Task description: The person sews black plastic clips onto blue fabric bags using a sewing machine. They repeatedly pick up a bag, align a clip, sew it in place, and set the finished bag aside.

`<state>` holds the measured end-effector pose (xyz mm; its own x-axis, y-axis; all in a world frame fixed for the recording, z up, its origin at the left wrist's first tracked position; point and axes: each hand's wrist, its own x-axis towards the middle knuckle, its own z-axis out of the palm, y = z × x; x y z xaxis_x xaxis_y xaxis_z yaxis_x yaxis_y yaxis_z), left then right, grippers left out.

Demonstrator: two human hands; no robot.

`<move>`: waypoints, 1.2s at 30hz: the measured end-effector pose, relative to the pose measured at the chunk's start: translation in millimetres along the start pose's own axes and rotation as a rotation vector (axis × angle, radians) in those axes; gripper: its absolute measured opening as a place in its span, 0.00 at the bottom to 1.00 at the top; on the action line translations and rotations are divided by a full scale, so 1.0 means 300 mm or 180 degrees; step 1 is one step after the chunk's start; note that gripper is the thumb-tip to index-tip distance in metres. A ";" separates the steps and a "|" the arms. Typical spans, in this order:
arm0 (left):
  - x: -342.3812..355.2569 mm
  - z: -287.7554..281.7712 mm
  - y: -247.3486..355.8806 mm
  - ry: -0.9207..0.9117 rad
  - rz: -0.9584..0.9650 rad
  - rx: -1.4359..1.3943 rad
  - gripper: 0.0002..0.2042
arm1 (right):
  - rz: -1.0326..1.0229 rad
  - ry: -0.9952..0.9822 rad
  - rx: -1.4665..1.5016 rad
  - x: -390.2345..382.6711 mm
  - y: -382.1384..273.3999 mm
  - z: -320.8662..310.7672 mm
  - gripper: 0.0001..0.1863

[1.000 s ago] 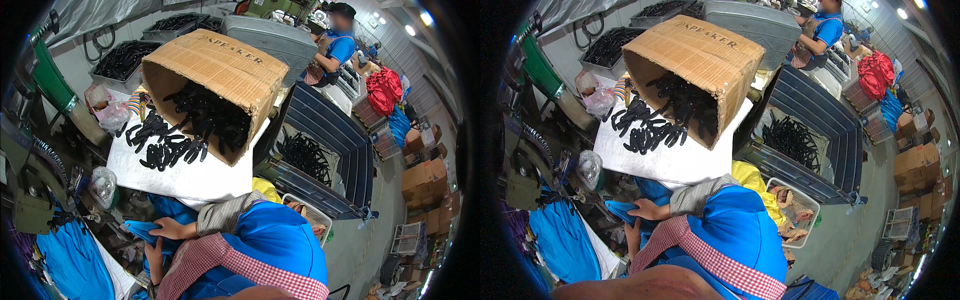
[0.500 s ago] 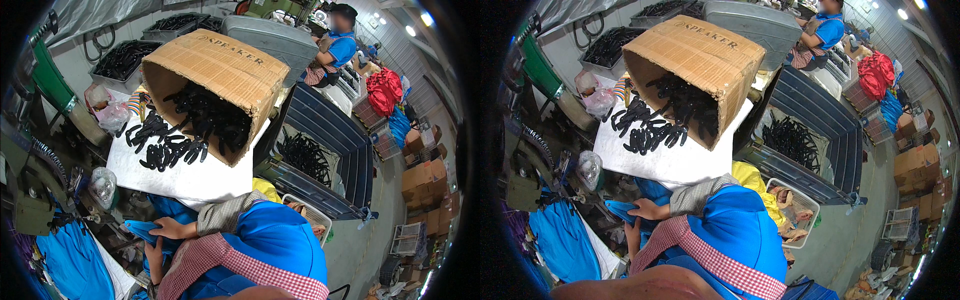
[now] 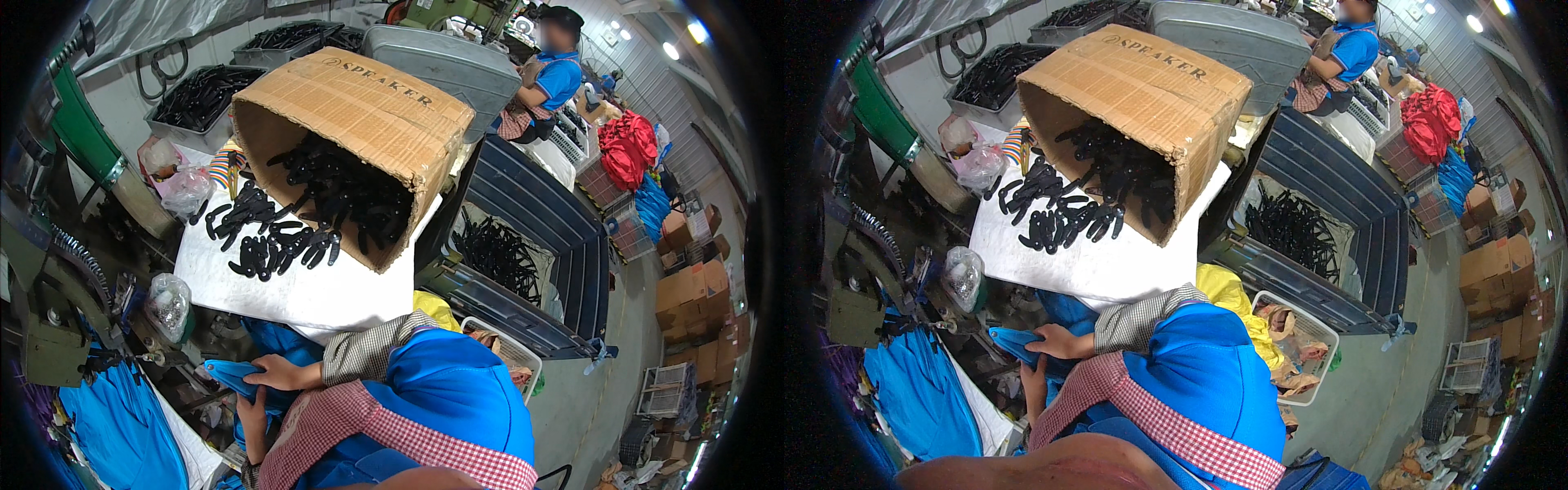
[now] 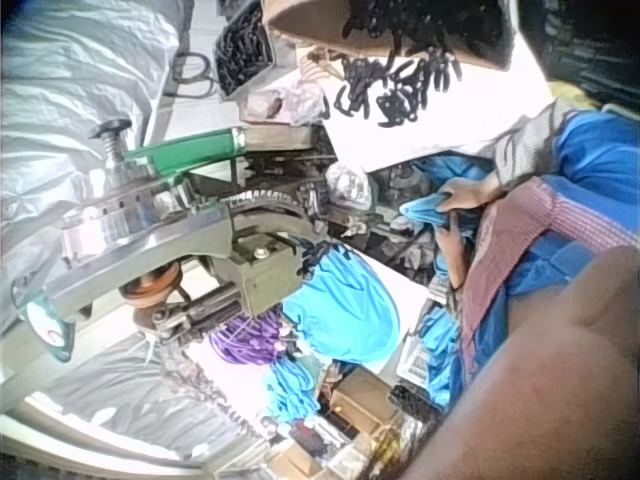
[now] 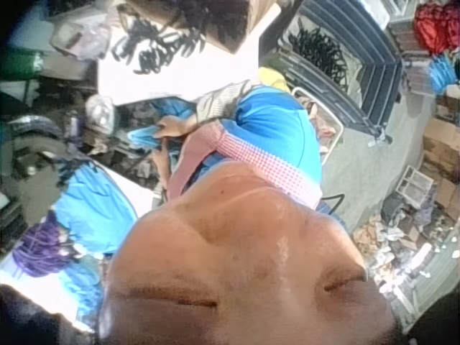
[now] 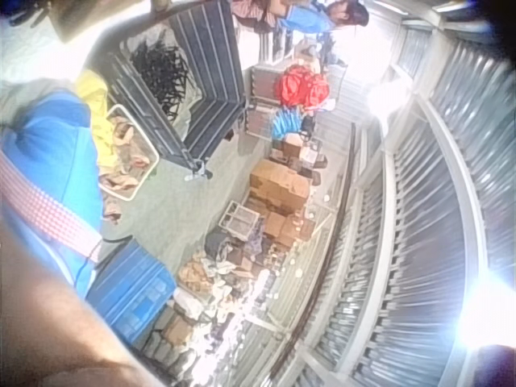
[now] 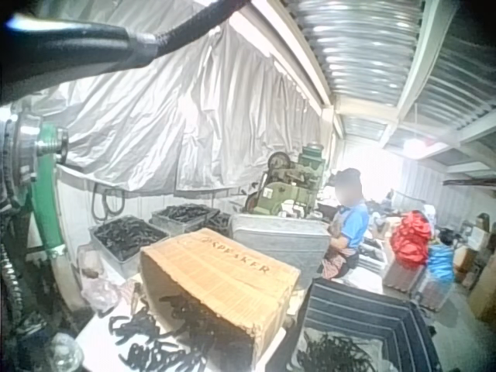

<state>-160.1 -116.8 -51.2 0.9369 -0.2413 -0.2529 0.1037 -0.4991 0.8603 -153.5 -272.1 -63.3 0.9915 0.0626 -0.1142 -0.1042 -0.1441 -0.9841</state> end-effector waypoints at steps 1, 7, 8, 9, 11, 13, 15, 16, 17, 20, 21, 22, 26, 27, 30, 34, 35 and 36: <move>0.000 -0.002 -0.002 -0.0014 -0.0027 -0.0015 0.25 | -0.0001 -0.0011 -0.0019 0.002 0.002 0.002 0.23; 0.008 -0.004 -0.005 -0.0061 0.0017 -0.0055 0.26 | 0.0058 -0.0057 -0.0034 0.009 0.005 0.000 0.23; 0.010 -0.004 -0.013 -0.0068 0.0042 -0.0068 0.26 | 0.0067 -0.0064 -0.0039 0.013 0.012 0.004 0.23; 0.012 -0.004 -0.019 -0.0086 0.0021 -0.0109 0.26 | 0.0070 -0.0066 -0.0072 0.015 0.016 0.006 0.24; 0.017 -0.008 -0.026 -0.0127 -0.0021 -0.0181 0.26 | 0.0076 -0.0065 -0.0125 0.018 0.016 0.007 0.24; 0.016 -0.006 -0.015 -0.0108 -0.0077 -0.0123 0.27 | 0.0096 -0.0074 -0.0053 0.018 0.008 0.003 0.24; 0.020 -0.007 -0.011 -0.0102 -0.0125 -0.0080 0.27 | 0.0146 -0.0106 -0.0029 0.023 0.008 0.003 0.25; 0.020 -0.008 -0.015 -0.0105 -0.0145 -0.0069 0.27 | 0.0185 -0.0134 -0.0043 0.026 0.013 0.005 0.25; 0.021 -0.009 -0.020 -0.0109 -0.0165 -0.0058 0.27 | 0.0225 -0.0161 -0.0058 0.028 0.015 0.005 0.25; 0.027 -0.007 -0.032 -0.0063 -0.0106 0.0036 0.27 | 0.0233 -0.0078 -0.0107 0.028 0.008 0.005 0.25; 0.030 -0.008 -0.040 -0.0106 -0.0086 -0.0037 0.27 | 0.0199 -0.0050 -0.0123 0.029 0.009 0.006 0.25; 0.033 -0.013 -0.049 -0.0145 -0.0066 -0.0097 0.27 | 0.0158 -0.0023 -0.0127 0.032 0.012 0.010 0.25; 0.042 -0.022 -0.041 -0.0201 -0.0064 -0.0014 0.27 | 0.0139 -0.0006 -0.0133 0.036 0.007 0.009 0.26; 0.038 -0.017 -0.026 -0.0156 -0.0148 0.0033 0.27 | 0.0220 -0.0082 -0.0095 0.038 0.003 0.007 0.27; 0.050 -0.014 -0.046 -0.0135 0.0125 -0.0138 0.27 | 0.0353 -0.0172 -0.0079 0.045 0.000 -0.004 0.29; 0.040 -0.011 -0.010 -0.0149 0.0104 -0.0185 0.27 | 0.0327 -0.0143 -0.0167 0.042 0.004 -0.006 0.29; 0.045 -0.013 -0.032 -0.0157 0.0124 -0.0266 0.28 | 0.0336 -0.0181 -0.0160 0.043 0.000 -0.009 0.29; 0.049 -0.009 -0.045 -0.0165 0.0144 -0.0345 0.28 | 0.0266 -0.0122 -0.0169 0.043 0.011 -0.002 0.29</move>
<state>-146.8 -111.3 -65.3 0.9233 -0.3055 -0.2330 0.1000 -0.3945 0.9135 -141.1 -272.3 -68.1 0.9757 0.0857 -0.2016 -0.1810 -0.2026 -0.9624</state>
